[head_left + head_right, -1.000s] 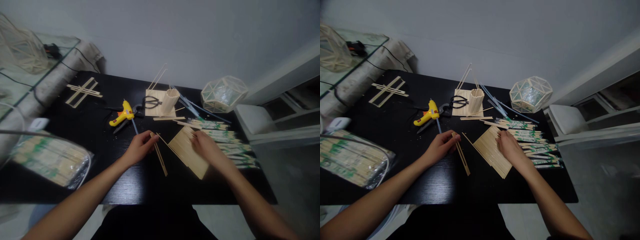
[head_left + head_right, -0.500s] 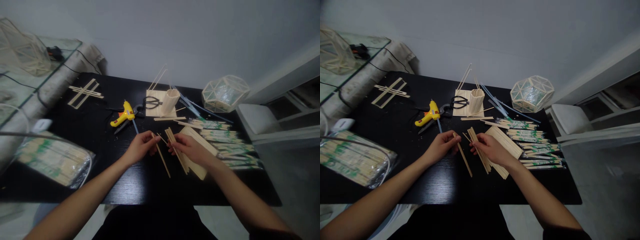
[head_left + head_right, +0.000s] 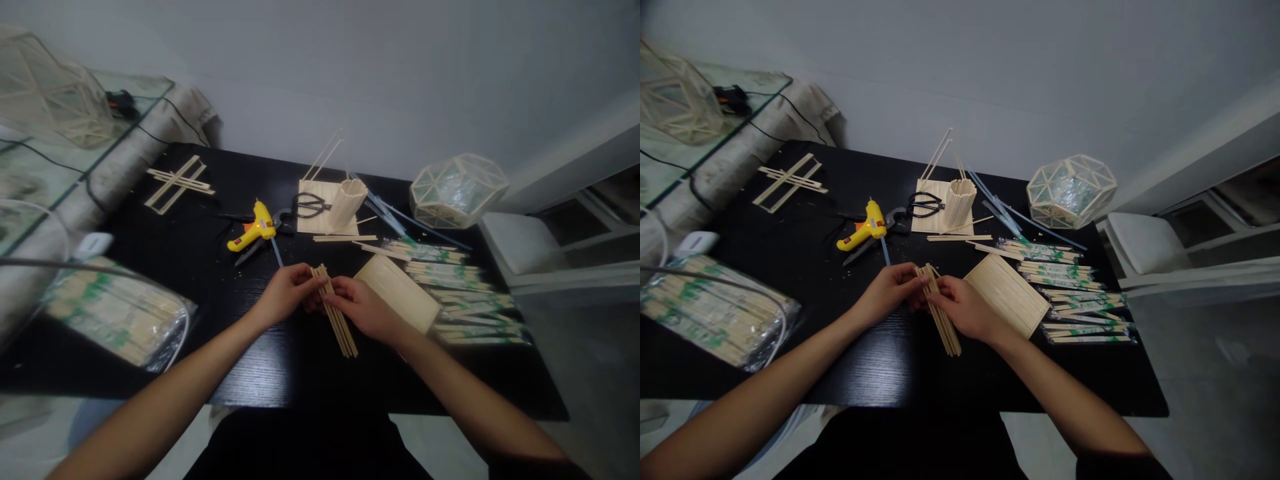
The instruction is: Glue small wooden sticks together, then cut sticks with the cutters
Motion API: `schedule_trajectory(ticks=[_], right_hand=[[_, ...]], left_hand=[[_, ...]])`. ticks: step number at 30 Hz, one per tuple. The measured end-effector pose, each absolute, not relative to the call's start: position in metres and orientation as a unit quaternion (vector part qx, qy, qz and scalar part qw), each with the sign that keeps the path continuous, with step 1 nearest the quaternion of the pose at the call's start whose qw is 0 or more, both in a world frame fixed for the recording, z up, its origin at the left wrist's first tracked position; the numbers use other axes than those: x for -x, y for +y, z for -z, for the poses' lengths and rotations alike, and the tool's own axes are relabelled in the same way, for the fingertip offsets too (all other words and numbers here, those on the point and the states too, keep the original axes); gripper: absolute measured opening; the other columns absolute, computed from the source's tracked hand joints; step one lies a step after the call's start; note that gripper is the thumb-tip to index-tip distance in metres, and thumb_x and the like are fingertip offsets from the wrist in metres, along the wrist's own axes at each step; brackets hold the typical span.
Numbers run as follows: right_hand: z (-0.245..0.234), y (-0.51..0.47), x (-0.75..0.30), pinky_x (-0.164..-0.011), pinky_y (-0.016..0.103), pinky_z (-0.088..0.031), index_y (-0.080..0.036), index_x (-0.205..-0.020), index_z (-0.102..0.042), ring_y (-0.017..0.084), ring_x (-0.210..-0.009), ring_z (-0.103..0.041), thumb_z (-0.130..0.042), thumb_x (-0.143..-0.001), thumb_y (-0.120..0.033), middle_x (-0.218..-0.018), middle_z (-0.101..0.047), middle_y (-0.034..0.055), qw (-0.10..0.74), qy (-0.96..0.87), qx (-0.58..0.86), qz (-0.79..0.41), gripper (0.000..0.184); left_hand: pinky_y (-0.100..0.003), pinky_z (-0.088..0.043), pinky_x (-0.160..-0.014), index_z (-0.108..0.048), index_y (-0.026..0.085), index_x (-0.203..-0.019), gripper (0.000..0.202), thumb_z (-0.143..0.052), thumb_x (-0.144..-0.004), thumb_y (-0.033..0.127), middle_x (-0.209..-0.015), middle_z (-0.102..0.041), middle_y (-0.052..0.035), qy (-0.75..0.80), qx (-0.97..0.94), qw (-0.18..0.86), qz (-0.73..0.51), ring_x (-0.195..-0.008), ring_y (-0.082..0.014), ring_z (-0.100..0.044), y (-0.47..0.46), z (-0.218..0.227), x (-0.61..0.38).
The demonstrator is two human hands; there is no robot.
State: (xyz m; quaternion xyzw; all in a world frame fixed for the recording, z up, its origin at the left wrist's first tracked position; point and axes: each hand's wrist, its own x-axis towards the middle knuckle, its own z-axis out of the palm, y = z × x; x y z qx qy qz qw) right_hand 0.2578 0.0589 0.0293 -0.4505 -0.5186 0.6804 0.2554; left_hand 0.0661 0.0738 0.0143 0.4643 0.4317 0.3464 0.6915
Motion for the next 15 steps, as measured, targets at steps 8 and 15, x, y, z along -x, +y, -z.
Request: schedule_trajectory(ticks=[8,15], right_hand=[[-0.0307,0.056,-0.2538,-0.089,0.038,-0.06,-0.016,-0.102,-0.071,0.022,-0.094,-0.076,-0.075,-0.088,-0.046,-0.1,-0.078,0.0082,0.264,-0.496,0.423,-0.711,0.034],[-0.0308,0.0548,-0.2543,-0.089,0.039,-0.061,-0.014,-0.099,-0.074,0.022,-0.089,-0.077,-0.082,-0.08,-0.053,-0.099,-0.079,0.0092,0.251,-0.47,0.421,-0.734,0.043]], left_hand=[[-0.02,-0.05,-0.046,-0.064,0.014,-0.082,0.044,-0.081,-0.078,0.054,-0.059,-0.067,-0.0001,0.422,-0.465,0.698,-0.345,-0.048,-0.0105,-0.062,0.0737,-0.0183,-0.0639],[-0.019,-0.044,-0.046,-0.064,0.014,-0.083,0.041,-0.077,-0.082,0.053,-0.063,-0.065,0.0009,0.431,-0.501,0.667,-0.343,-0.05,-0.0098,-0.059,0.0715,-0.0175,-0.0651]])
